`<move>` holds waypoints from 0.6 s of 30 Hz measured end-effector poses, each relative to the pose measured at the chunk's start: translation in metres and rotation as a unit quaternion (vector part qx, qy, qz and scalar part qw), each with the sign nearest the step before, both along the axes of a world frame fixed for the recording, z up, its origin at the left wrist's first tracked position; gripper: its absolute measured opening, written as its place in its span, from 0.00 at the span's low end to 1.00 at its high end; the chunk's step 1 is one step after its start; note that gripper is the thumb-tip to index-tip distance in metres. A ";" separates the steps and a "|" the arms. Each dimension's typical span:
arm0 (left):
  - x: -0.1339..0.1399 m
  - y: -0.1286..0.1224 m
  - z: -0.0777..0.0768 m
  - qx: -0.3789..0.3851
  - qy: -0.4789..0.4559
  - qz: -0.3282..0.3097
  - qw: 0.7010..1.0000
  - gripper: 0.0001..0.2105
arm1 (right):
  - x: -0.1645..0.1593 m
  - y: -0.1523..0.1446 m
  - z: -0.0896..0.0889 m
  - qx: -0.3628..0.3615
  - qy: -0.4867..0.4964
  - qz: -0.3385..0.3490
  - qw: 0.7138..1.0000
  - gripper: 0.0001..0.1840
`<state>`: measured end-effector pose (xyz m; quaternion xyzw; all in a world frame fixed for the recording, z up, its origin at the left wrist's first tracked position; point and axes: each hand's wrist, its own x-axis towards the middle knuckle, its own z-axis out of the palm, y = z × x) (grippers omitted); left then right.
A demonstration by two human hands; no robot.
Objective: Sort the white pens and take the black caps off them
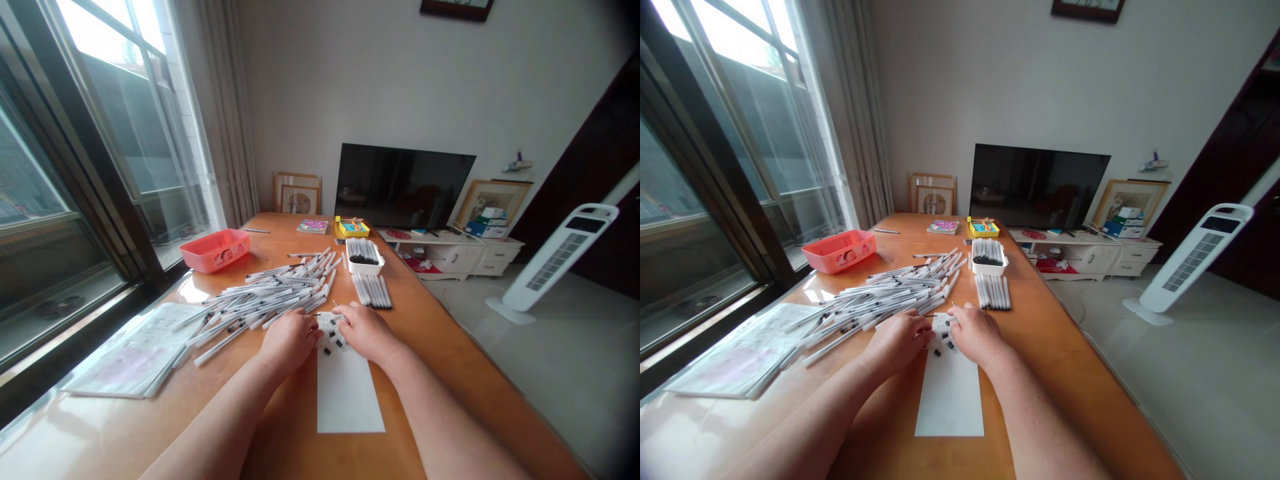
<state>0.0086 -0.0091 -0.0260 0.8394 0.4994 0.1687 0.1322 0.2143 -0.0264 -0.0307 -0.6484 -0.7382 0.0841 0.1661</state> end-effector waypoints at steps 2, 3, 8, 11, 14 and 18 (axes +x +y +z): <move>-0.003 0.003 0.002 0.011 -0.004 0.008 1.000 0.12 | -0.007 -0.002 0.002 0.010 -0.019 0.009 1.000 0.20; -0.006 0.006 0.003 0.023 -0.011 0.021 0.999 0.13 | -0.010 -0.003 0.003 0.016 -0.028 0.013 0.999 0.20; -0.031 0.024 0.008 0.071 -0.027 0.154 0.985 0.12 | -0.021 -0.003 0.007 0.034 -0.070 0.025 0.997 0.22; -0.037 0.028 0.009 0.067 0.001 0.162 0.985 0.14 | -0.022 0.000 0.005 0.032 -0.091 0.020 0.995 0.22; -0.034 0.024 0.009 0.064 0.052 0.127 0.988 0.15 | -0.021 0.003 0.001 0.022 -0.102 0.018 0.994 0.21; -0.028 0.017 0.009 0.059 0.085 0.120 0.987 0.12 | -0.019 0.005 -0.002 0.022 -0.093 0.019 0.995 0.19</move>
